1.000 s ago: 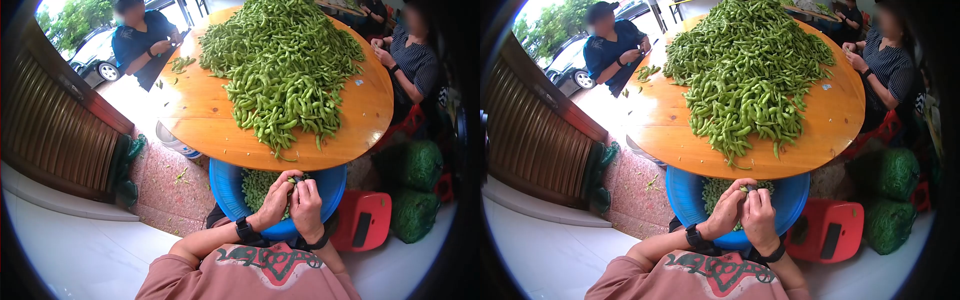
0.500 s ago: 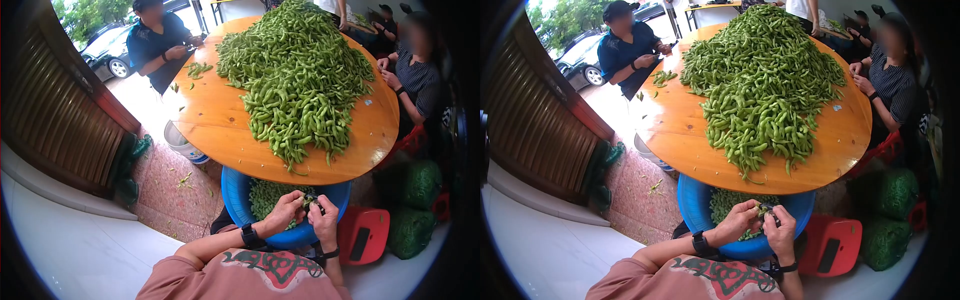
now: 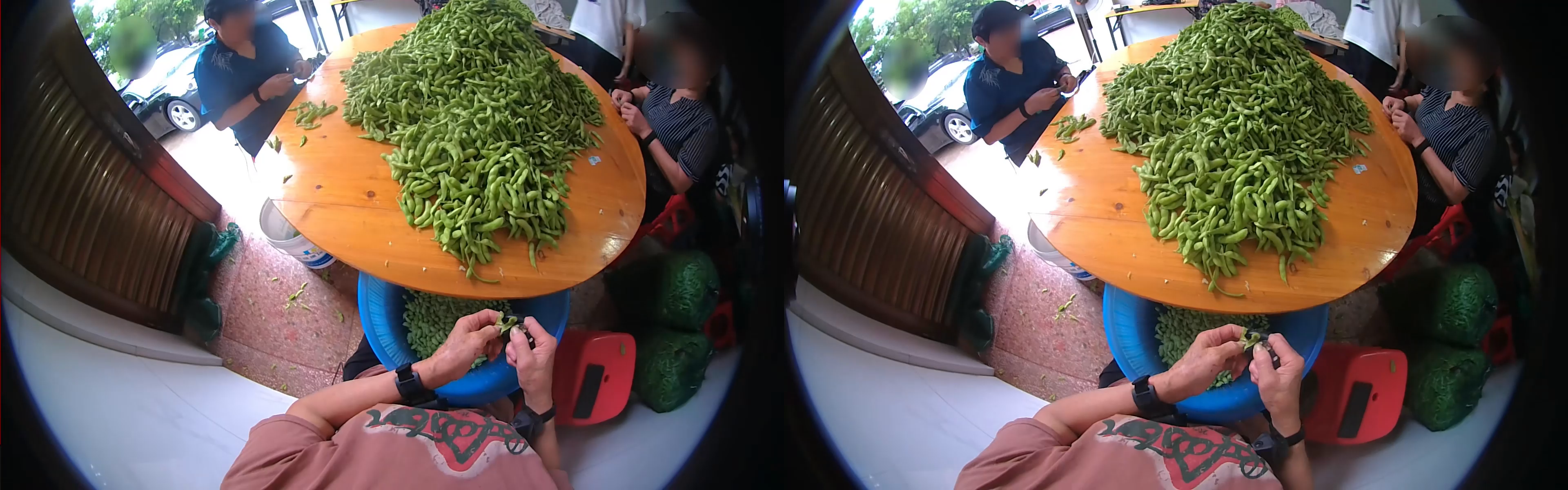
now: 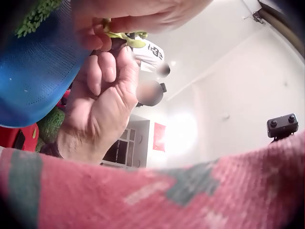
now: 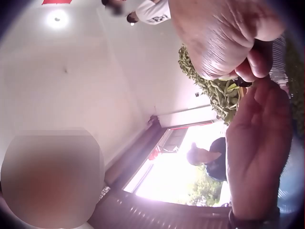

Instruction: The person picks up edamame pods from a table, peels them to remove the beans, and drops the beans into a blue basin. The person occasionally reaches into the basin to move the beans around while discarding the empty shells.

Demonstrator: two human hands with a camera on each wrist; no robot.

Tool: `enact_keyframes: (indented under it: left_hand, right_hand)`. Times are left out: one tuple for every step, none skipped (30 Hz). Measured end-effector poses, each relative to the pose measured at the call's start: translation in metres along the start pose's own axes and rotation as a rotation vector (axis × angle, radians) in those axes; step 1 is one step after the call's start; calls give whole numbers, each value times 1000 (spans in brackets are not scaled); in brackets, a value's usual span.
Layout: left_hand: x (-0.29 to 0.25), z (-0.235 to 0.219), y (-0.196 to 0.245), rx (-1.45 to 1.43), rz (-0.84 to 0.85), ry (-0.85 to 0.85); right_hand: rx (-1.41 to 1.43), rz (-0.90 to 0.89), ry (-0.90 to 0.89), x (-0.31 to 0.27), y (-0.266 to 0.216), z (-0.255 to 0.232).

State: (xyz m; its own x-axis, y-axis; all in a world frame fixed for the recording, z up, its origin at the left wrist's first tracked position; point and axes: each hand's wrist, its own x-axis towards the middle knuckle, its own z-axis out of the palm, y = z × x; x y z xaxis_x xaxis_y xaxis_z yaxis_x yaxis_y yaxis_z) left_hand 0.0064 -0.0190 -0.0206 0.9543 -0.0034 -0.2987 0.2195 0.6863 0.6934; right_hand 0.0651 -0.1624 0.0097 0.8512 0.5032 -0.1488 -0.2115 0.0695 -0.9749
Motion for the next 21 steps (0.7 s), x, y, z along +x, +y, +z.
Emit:
enact_keyframes:
  left_hand:
    - [1,0,0,10,6,10]
    - [2,-3,-1,4,6,9]
    - [3,-6,-1,93,18,-34]
    - [4,-7,-3,182,20,-92]
    - [-7,5,11,267,3,-32]
    - [-10,5,12,446,103,-12]
    - [-12,4,12,622,207,-1]
    - [-12,-3,20,940,339,-121]
    - [-11,-12,28,1252,492,-242]
    - [-10,-20,31,1400,529,-369]
    - [-10,-26,35,1551,569,-488]
    - [-12,-23,43,1581,616,-543]
    - [-8,-14,49,1580,618,-551]
    - [-2,-2,56,1560,557,-492]
    - [6,10,64,1538,498,-429]
    - [16,24,73,1493,543,-345]
    - [33,33,76,1519,634,-240]
    - [49,40,77,1540,723,-129]
    - [66,44,76,1537,728,-114]
    - [86,46,73,1637,763,-3]
    - [102,47,70,1738,795,125]
  right_hand:
    - [-173,-108,-2,-1,1,2]
    - [-299,-196,6,-1,-3,5]
    - [-301,-193,10,-1,-6,3]
    - [-231,-110,8,-2,-11,-3]
    - [-165,-21,21,-8,-16,-11]
    - [-147,-20,102,-11,-27,-14]
    - [-151,-48,163,-15,-32,-25]
    - [-147,-77,235,-19,-39,-39]
    - [-141,-112,298,-23,-44,-55]
    - [-148,-122,367,-27,-46,-74]
    - [-151,-134,426,-29,-45,-93]
    - [-213,-100,440,-33,-44,-111]
    - [-531,-27,462,-35,-33,-142]
    - [-831,-124,475,-36,-22,-158]
    - [-1133,-226,479,-38,-17,-164]
    - [-1134,-232,478,-41,-16,-166]
    - [-1210,-140,494,-42,-15,-166]
    - [-1288,-46,507,-43,-15,-166]
    - [-1294,-57,497,-43,-16,-162]
    - [-1257,-16,481,-41,-20,-157]
    - [-1219,17,455,-37,-23,-153]
